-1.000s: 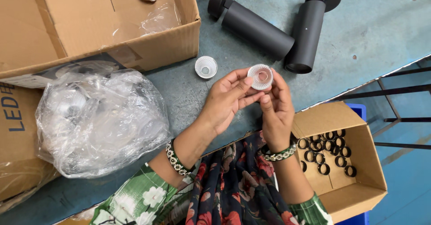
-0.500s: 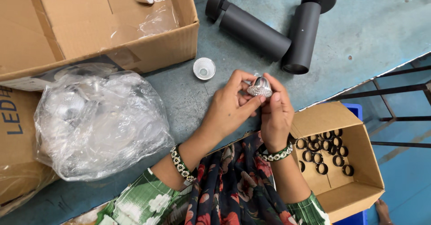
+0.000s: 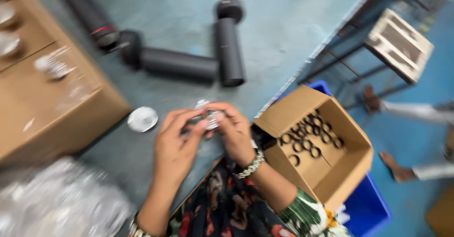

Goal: The person unpackages and assembles light fixture components, handling individual reflectors, plastic rings, and light bulbs, and placing them into the cylindrical fixture housings.

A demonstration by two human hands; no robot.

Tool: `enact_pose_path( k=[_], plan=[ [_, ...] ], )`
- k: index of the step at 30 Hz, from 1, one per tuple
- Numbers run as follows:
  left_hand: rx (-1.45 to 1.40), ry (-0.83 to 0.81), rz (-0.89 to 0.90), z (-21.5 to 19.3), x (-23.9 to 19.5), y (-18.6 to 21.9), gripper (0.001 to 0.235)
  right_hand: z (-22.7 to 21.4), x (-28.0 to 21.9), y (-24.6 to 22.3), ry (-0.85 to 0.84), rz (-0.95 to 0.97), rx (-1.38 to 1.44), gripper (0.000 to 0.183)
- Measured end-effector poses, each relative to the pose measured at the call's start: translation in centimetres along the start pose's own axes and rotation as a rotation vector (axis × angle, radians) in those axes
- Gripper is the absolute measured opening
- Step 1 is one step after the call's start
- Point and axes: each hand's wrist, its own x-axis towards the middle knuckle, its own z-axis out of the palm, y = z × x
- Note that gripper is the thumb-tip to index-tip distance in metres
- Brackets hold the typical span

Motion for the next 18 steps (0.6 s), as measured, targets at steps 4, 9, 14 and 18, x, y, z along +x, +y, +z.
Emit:
enact_pose_path(
  k=[4,9,14,18],
  plan=[
    [0.149,0.009,-0.024,0.3,-0.3,0.1,0.03,0.1,0.0,-0.5,0.015,0.065,0.003,0.03],
    [-0.006,-0.042,0.063,0.4,-0.3,-0.6,0.029,0.2,0.0,-1.0,0.028,-0.045,-0.127,0.025],
    [0.019,0.006,0.052,0.3,-0.2,-1.6,0.028,-0.1,-0.1,-1.1,-0.012,-0.081,-0.194,0.023],
    [0.084,0.066,0.241,0.1,-0.2,-1.7,0.025,0.0,0.2,-1.2,0.0,0.002,-0.055,0.027]
  ],
)
